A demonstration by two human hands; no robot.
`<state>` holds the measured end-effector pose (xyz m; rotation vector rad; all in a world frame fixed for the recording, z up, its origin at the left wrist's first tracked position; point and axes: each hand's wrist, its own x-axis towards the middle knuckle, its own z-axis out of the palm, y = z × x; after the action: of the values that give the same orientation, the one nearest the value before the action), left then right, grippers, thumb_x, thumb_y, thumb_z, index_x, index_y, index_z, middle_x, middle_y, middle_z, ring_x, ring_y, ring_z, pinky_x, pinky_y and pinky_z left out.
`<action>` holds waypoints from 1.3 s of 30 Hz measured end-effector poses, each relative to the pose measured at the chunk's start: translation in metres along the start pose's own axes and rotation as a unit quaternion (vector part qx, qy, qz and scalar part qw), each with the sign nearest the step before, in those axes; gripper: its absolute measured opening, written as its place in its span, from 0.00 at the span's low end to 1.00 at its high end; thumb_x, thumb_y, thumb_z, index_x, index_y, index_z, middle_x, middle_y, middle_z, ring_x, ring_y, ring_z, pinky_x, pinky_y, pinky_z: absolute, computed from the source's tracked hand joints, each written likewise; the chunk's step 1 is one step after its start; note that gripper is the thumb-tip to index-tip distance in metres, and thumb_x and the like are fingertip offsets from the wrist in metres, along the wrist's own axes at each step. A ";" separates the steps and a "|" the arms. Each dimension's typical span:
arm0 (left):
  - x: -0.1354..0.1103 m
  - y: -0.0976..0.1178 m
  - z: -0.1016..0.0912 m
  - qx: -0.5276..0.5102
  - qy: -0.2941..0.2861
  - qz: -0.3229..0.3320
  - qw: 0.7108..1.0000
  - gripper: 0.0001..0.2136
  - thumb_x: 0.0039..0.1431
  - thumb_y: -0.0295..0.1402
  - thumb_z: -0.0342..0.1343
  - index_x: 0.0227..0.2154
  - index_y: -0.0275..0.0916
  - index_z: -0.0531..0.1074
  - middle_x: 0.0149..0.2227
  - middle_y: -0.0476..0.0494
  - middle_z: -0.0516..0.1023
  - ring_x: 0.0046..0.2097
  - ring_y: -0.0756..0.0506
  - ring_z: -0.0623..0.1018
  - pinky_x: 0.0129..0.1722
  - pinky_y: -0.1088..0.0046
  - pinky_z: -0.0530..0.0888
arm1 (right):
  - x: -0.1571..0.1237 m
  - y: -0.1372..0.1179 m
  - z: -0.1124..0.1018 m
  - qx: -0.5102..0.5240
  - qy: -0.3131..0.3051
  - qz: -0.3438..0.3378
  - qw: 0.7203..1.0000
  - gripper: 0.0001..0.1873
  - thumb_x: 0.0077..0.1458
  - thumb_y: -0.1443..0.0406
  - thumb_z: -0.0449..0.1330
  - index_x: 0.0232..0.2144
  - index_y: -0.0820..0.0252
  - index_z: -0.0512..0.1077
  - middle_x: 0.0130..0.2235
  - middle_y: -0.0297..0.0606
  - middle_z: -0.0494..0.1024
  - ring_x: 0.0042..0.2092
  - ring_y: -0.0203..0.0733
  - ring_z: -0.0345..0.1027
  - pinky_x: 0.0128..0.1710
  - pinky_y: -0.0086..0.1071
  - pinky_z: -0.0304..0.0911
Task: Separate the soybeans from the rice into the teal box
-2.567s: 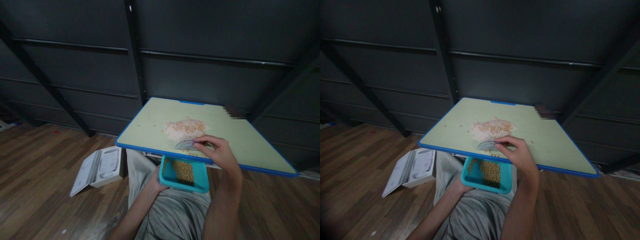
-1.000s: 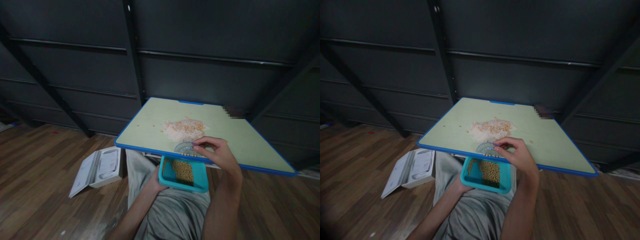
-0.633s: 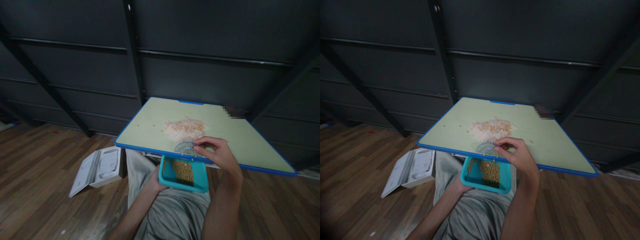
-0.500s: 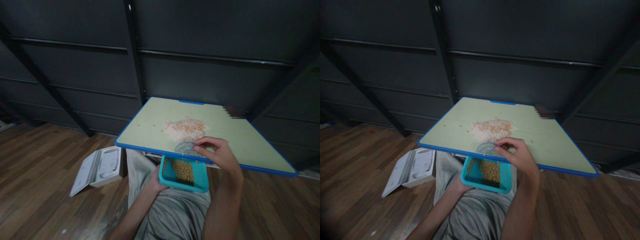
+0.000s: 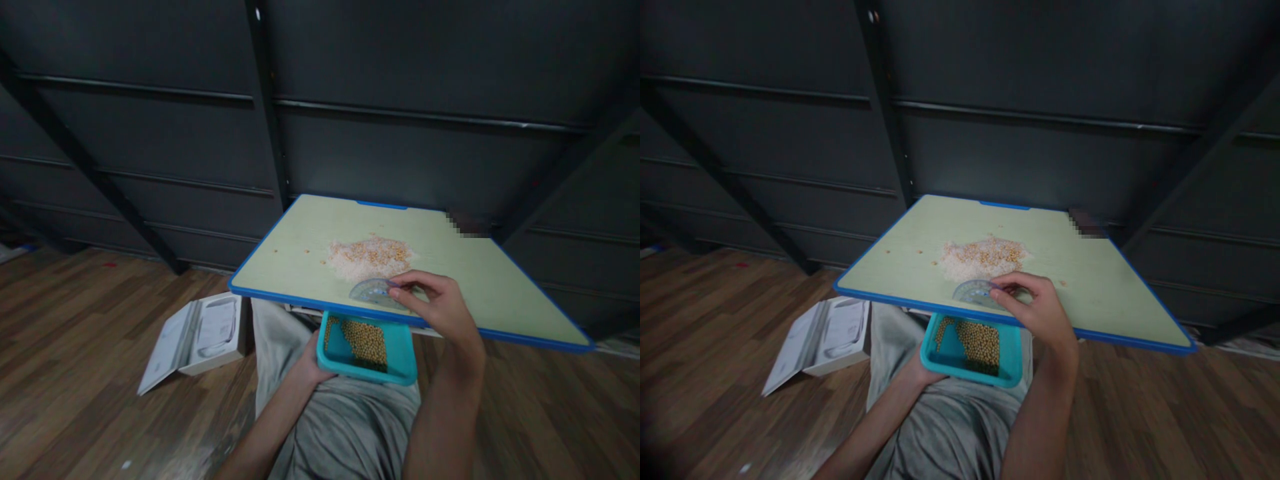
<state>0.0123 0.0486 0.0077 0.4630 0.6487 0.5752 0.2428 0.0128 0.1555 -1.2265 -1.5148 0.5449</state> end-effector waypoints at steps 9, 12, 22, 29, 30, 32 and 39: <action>0.004 -0.004 -0.004 -0.005 -0.008 0.001 1.000 0.26 0.43 0.49 0.69 0.46 0.44 0.83 0.49 0.35 0.91 0.69 0.27 0.77 0.71 0.47 0.73 | -0.017 0.010 -0.037 -0.108 0.189 0.023 0.976 0.10 0.59 0.56 0.73 0.39 0.54 0.86 0.41 0.42 0.89 0.41 0.52 0.83 0.46 0.46 0.77; 0.004 -0.004 -0.003 0.008 -0.003 -0.015 1.000 0.30 0.43 0.50 0.68 0.50 0.44 0.82 0.49 0.34 0.91 0.68 0.26 0.79 0.70 0.46 0.74 | -0.027 0.032 -0.065 -0.136 0.309 0.054 0.940 0.16 0.55 0.53 0.75 0.40 0.56 0.85 0.38 0.44 0.88 0.39 0.53 0.83 0.44 0.47 0.78; 0.003 -0.002 -0.002 0.011 0.002 -0.014 1.000 0.30 0.42 0.48 0.69 0.50 0.43 0.82 0.48 0.36 0.92 0.67 0.24 0.79 0.69 0.45 0.75 | -0.030 0.040 -0.078 -0.210 0.405 0.098 0.884 0.18 0.52 0.52 0.71 0.38 0.58 0.87 0.37 0.49 0.90 0.39 0.59 0.84 0.38 0.47 0.79; 0.004 -0.004 -0.007 0.015 0.006 -0.015 1.000 0.30 0.39 0.45 0.71 0.50 0.45 0.81 0.46 0.37 0.92 0.67 0.25 0.79 0.70 0.45 0.74 | -0.035 0.032 -0.079 -0.186 0.356 0.132 0.906 0.19 0.49 0.50 0.72 0.36 0.57 0.87 0.35 0.46 0.89 0.39 0.58 0.84 0.39 0.45 0.77; 0.005 -0.004 -0.007 0.011 0.004 -0.014 1.000 0.29 0.40 0.46 0.70 0.50 0.45 0.81 0.47 0.36 0.92 0.67 0.25 0.79 0.70 0.44 0.74 | -0.037 0.030 -0.080 -0.175 0.346 0.132 0.912 0.18 0.49 0.50 0.72 0.36 0.56 0.86 0.36 0.45 0.89 0.39 0.57 0.84 0.41 0.45 0.77; 0.006 -0.005 -0.008 0.007 0.003 -0.014 1.000 0.29 0.42 0.48 0.69 0.49 0.45 0.81 0.48 0.35 0.92 0.68 0.25 0.79 0.70 0.44 0.74 | -0.039 0.025 -0.080 -0.157 0.337 0.124 0.920 0.15 0.49 0.52 0.73 0.35 0.54 0.86 0.37 0.43 0.90 0.40 0.56 0.84 0.42 0.44 0.78; 0.010 -0.007 -0.010 0.004 -0.012 -0.015 1.000 0.30 0.43 0.53 0.70 0.50 0.44 0.81 0.50 0.33 0.91 0.68 0.25 0.79 0.69 0.43 0.73 | -0.042 0.014 -0.076 -0.150 0.326 0.087 0.929 0.14 0.53 0.52 0.74 0.38 0.52 0.86 0.37 0.41 0.89 0.39 0.54 0.84 0.44 0.47 0.78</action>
<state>0.0148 0.0521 -0.0074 0.4673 0.6344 0.5388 0.3143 -0.0393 0.1504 -1.5905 -0.9413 -0.0102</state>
